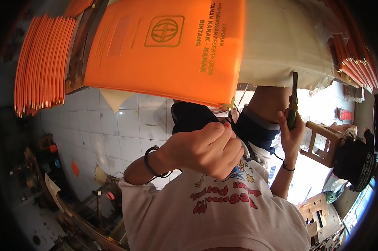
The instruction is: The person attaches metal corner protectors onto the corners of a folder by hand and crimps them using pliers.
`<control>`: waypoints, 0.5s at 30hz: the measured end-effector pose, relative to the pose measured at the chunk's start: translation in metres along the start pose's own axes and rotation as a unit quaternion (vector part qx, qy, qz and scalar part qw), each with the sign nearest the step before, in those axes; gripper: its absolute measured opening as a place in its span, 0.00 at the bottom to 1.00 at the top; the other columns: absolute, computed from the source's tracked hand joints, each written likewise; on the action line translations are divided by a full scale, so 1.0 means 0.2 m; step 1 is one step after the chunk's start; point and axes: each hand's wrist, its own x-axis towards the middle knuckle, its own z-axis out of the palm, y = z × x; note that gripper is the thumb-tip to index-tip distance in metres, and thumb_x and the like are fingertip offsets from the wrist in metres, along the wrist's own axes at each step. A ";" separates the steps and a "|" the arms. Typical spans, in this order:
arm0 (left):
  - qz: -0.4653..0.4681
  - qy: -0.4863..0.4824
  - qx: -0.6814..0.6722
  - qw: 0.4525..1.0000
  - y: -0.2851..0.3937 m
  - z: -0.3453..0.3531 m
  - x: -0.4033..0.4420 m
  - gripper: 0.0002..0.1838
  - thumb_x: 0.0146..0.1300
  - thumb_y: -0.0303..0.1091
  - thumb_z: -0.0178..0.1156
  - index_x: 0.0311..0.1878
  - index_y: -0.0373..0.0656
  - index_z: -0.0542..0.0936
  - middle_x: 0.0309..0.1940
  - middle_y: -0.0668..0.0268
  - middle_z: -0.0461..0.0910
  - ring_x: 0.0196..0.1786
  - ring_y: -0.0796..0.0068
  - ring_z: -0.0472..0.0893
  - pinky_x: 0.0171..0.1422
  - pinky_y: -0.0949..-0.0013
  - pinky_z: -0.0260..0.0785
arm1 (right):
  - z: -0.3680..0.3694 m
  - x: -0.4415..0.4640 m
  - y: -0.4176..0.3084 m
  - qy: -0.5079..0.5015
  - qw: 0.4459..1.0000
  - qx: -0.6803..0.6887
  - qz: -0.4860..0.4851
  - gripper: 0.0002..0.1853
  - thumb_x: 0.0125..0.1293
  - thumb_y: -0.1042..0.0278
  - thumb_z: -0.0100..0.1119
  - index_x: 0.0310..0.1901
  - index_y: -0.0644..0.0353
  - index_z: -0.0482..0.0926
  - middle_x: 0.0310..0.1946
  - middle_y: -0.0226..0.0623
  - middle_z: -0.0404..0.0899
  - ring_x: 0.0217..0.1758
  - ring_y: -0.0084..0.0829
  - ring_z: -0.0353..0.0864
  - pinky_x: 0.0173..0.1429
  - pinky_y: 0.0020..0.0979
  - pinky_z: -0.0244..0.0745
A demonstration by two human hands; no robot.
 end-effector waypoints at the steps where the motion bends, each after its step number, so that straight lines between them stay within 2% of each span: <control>1: 0.007 0.008 0.003 1.000 -0.02 0.00 0.01 0.19 0.45 0.11 0.52 0.14 0.48 0.60 0.15 0.73 0.54 0.17 0.80 0.62 0.26 0.74 0.49 | 0.00 0.00 0.00 0.009 0.999 -0.030 -0.011 0.11 0.67 0.65 0.63 0.37 0.64 0.76 0.17 0.28 0.70 0.20 0.18 0.62 0.27 0.25 0.61; 6: 0.040 0.015 0.018 0.999 -0.04 -0.01 0.03 0.20 0.46 0.11 0.52 0.14 0.48 0.58 0.15 0.72 0.54 0.18 0.79 0.61 0.28 0.74 0.50 | 0.01 -0.02 0.04 -0.011 0.996 -0.090 -0.016 0.11 0.63 0.71 0.66 0.44 0.66 0.79 0.17 0.36 0.73 0.20 0.22 0.66 0.27 0.28 0.66; 11: 0.084 0.009 0.033 0.996 -0.04 0.05 0.01 0.20 0.46 0.12 0.53 0.15 0.48 0.58 0.15 0.71 0.55 0.20 0.77 0.63 0.31 0.73 0.51 | -0.02 -0.04 0.06 -0.017 0.990 -0.135 -0.028 0.11 0.60 0.72 0.68 0.42 0.66 0.79 0.18 0.36 0.75 0.20 0.24 0.68 0.28 0.28 0.68; 15: 0.070 -0.027 0.006 0.997 -0.04 0.06 0.00 0.18 0.46 0.14 0.54 0.14 0.47 0.59 0.15 0.71 0.56 0.20 0.77 0.64 0.30 0.73 0.53 | -0.04 -0.05 0.04 -0.005 0.991 -0.133 -0.014 0.12 0.58 0.72 0.71 0.41 0.65 0.80 0.25 0.37 0.81 0.23 0.26 0.76 0.32 0.29 0.72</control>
